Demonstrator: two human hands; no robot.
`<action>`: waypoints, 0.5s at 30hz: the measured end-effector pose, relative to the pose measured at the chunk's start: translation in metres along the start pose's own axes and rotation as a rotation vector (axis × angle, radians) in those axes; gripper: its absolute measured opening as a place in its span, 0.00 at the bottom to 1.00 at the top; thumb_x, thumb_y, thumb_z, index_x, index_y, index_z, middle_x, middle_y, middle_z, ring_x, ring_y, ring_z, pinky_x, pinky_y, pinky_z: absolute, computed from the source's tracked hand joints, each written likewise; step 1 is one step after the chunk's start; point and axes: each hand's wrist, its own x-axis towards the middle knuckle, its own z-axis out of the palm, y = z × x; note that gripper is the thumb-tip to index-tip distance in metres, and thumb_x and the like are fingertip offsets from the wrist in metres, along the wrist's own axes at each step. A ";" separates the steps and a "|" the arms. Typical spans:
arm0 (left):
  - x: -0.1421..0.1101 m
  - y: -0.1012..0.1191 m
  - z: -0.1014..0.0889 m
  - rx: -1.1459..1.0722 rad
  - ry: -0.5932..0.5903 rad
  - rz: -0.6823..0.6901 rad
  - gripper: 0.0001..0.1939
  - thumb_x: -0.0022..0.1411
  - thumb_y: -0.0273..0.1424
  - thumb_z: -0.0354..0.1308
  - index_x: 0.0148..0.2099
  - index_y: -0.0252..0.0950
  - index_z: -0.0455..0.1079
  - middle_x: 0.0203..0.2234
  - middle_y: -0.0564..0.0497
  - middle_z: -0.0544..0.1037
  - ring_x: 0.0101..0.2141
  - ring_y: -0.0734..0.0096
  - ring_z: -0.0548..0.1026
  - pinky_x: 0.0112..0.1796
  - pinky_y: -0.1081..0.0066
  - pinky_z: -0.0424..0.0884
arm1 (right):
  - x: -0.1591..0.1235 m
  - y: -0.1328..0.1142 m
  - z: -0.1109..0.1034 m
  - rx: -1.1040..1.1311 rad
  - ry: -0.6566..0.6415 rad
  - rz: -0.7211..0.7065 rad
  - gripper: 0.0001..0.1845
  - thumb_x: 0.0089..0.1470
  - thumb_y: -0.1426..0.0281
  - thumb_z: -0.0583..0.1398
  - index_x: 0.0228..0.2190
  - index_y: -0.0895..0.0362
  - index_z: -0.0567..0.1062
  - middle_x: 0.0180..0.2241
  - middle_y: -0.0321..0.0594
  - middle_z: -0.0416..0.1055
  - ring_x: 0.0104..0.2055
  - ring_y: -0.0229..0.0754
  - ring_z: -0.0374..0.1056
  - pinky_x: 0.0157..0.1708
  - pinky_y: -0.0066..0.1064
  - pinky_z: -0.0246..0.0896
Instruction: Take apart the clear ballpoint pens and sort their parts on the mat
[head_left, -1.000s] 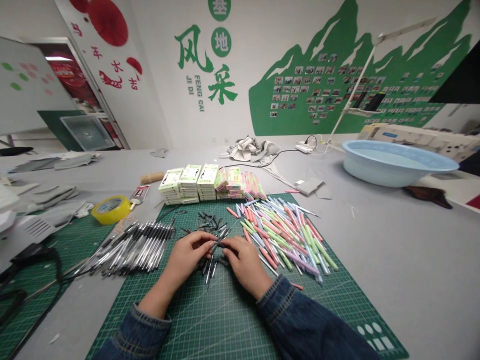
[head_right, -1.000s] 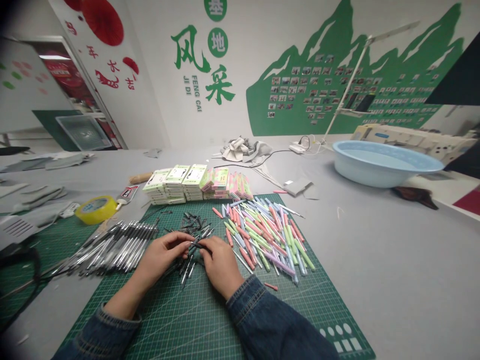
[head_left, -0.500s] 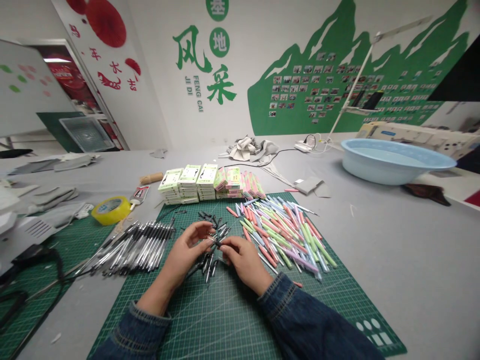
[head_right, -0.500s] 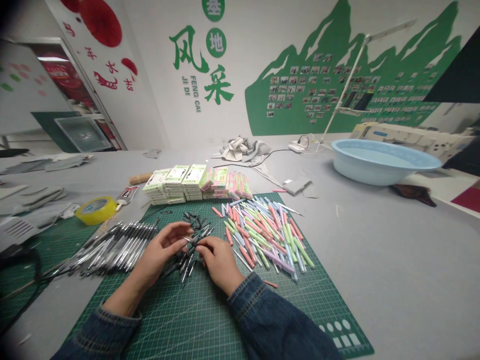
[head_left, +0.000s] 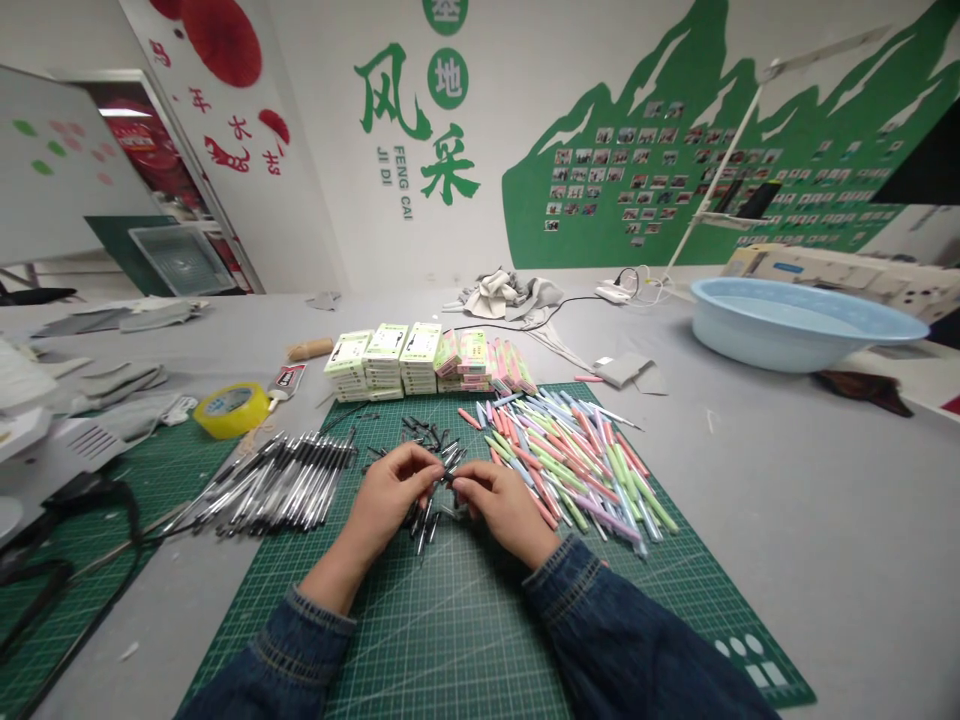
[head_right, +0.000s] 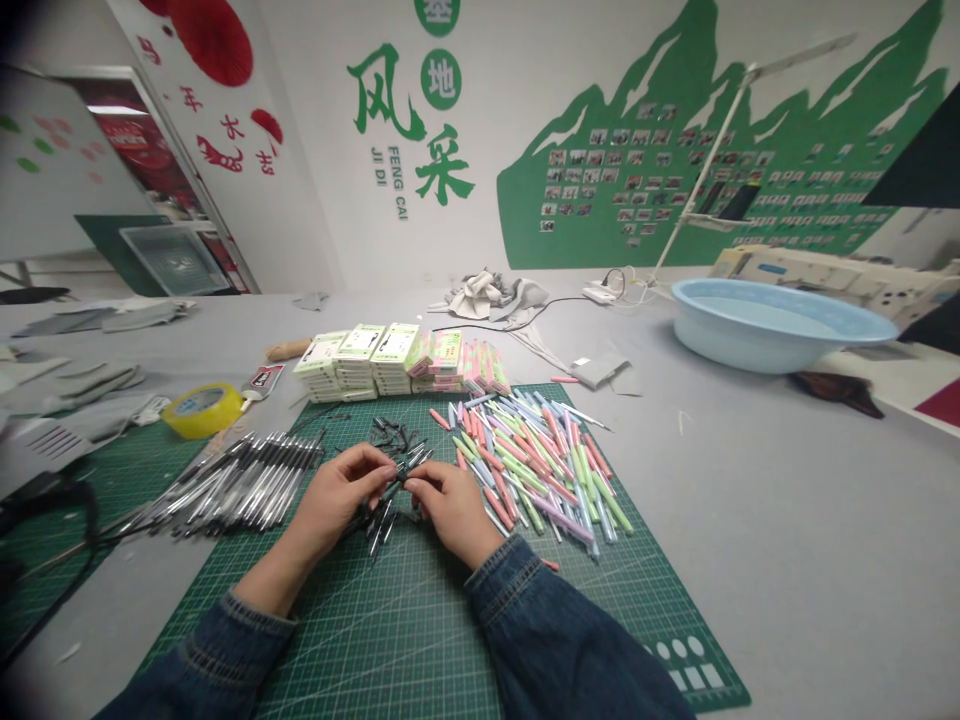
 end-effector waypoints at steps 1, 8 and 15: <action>0.000 0.000 -0.002 -0.004 -0.028 0.004 0.11 0.54 0.37 0.61 0.34 0.34 0.70 0.20 0.57 0.70 0.20 0.77 0.68 0.24 0.75 0.64 | 0.000 0.000 0.000 0.045 -0.033 0.029 0.10 0.54 0.64 0.57 0.27 0.56 0.76 0.21 0.32 0.68 0.19 0.34 0.60 0.21 0.25 0.54; 0.000 0.000 -0.007 -0.060 -0.020 -0.046 0.13 0.55 0.39 0.60 0.36 0.36 0.66 0.20 0.58 0.68 0.17 0.80 0.63 0.15 0.79 0.58 | -0.001 -0.001 0.001 0.028 -0.018 0.031 0.08 0.52 0.65 0.59 0.27 0.56 0.76 0.20 0.32 0.68 0.19 0.34 0.59 0.21 0.25 0.53; -0.009 0.014 -0.010 0.040 -0.148 0.005 0.11 0.56 0.39 0.58 0.33 0.36 0.65 0.18 0.57 0.67 0.17 0.78 0.66 0.17 0.78 0.64 | -0.004 -0.004 -0.003 0.429 -0.292 0.265 0.15 0.51 0.60 0.60 0.26 0.61 0.76 0.18 0.32 0.65 0.16 0.29 0.52 0.17 0.22 0.43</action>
